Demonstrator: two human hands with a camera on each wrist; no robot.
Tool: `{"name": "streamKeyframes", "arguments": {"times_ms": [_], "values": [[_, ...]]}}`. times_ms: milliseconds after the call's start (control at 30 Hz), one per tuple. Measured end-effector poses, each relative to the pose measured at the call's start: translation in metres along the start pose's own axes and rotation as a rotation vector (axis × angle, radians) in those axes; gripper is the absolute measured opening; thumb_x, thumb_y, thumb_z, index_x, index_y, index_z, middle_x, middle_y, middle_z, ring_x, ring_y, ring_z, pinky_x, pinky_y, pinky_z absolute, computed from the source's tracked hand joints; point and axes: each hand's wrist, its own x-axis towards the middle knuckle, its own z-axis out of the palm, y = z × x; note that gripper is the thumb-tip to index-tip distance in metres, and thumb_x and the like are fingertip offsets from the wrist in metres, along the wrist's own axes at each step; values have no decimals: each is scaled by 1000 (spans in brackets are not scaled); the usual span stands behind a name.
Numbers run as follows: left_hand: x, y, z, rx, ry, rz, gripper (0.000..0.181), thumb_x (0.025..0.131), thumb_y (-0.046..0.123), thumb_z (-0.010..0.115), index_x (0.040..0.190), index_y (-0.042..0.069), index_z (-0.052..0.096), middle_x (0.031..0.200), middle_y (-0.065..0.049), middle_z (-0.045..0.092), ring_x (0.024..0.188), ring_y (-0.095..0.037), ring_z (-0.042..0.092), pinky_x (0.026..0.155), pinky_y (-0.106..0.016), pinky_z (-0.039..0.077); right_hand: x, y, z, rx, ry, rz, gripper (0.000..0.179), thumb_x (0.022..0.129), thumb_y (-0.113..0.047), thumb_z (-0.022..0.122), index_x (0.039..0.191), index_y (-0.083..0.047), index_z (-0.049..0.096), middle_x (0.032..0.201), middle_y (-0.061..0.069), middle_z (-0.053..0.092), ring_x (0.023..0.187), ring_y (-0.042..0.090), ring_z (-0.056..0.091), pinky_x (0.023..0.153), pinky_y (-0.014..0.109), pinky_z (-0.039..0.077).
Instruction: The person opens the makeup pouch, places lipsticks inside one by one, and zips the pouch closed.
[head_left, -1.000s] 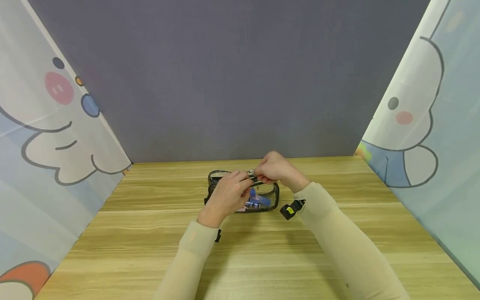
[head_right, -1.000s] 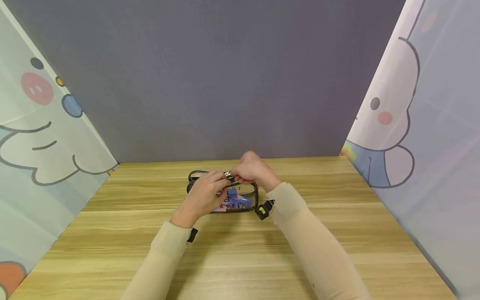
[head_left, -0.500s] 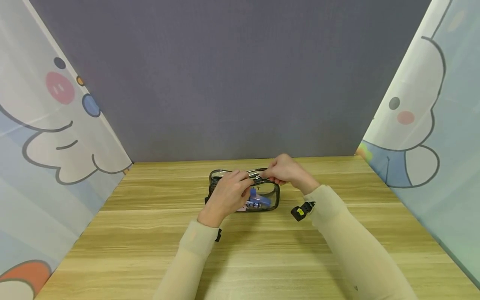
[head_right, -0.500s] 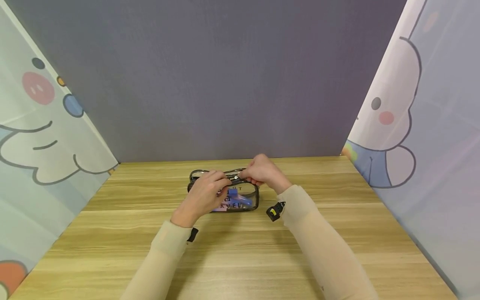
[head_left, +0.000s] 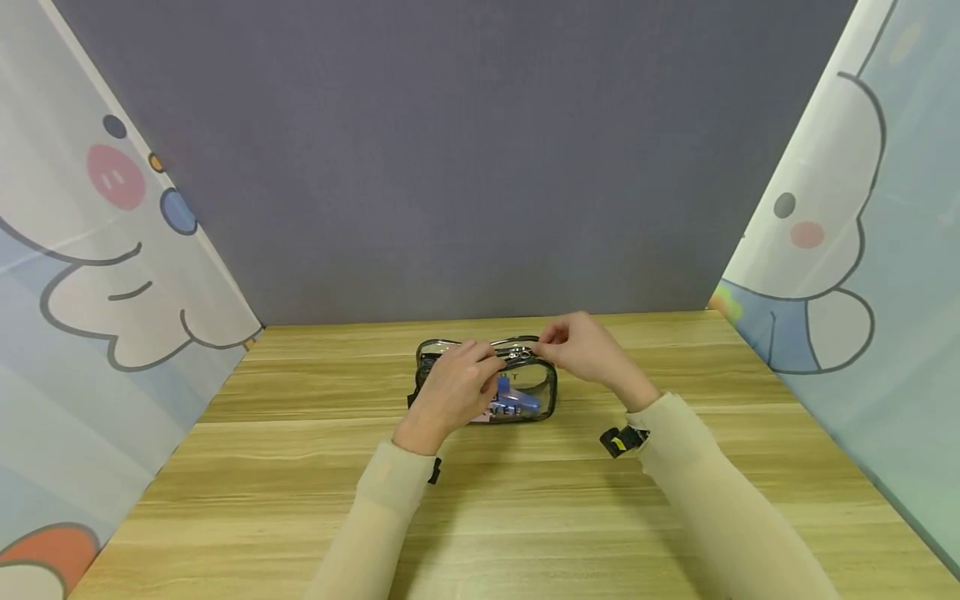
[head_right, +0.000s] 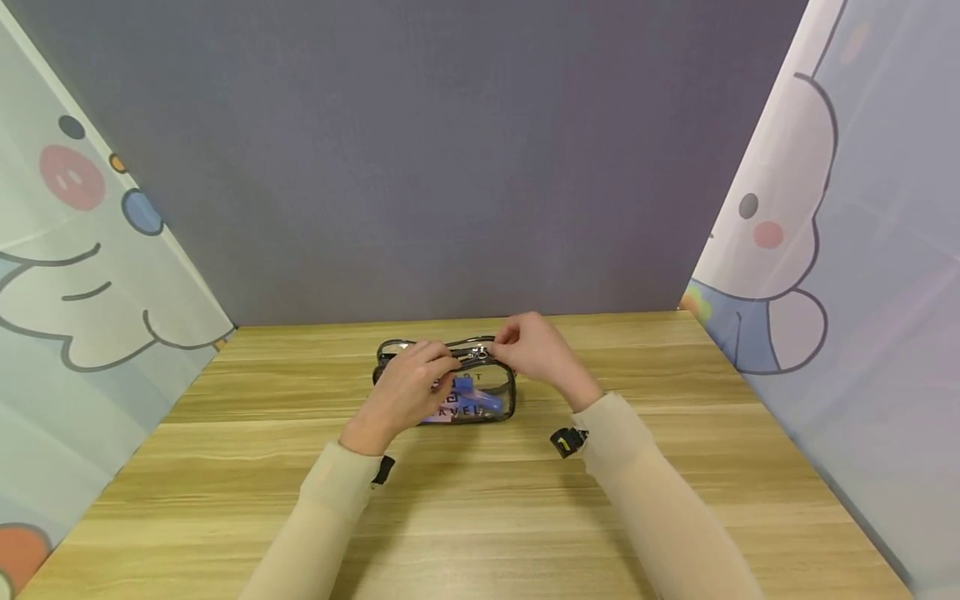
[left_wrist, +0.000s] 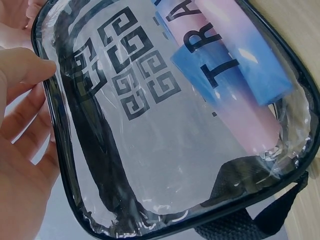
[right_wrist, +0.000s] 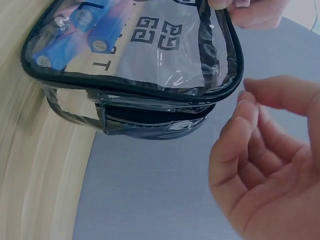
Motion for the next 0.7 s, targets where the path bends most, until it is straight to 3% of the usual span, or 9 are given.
{"name": "streamKeyframes", "arguments": {"times_ms": [267,467,700], "values": [[0,0,0,-9,13,3,16,83,-1,76,96,8,76,91,-3,65,79,-18,59,70,-32,51,-11,4,10,-58,83,-231,3,89,-10,73,91,-7,72,84,0,66,74,15,60,67,34,52],[1,1,1,-2,24,-4,14,83,1,75,93,10,74,89,-2,65,76,-19,59,69,-33,51,-15,12,21,-105,149,-311,7,87,-1,74,93,-4,72,92,4,65,79,15,61,70,32,54],[1,2,2,-8,8,-16,10,85,2,74,92,9,73,87,-1,63,74,-18,56,68,-33,50,-17,20,33,-180,278,-397,11,83,4,75,93,-1,72,87,5,63,76,17,58,66,30,51]]}}
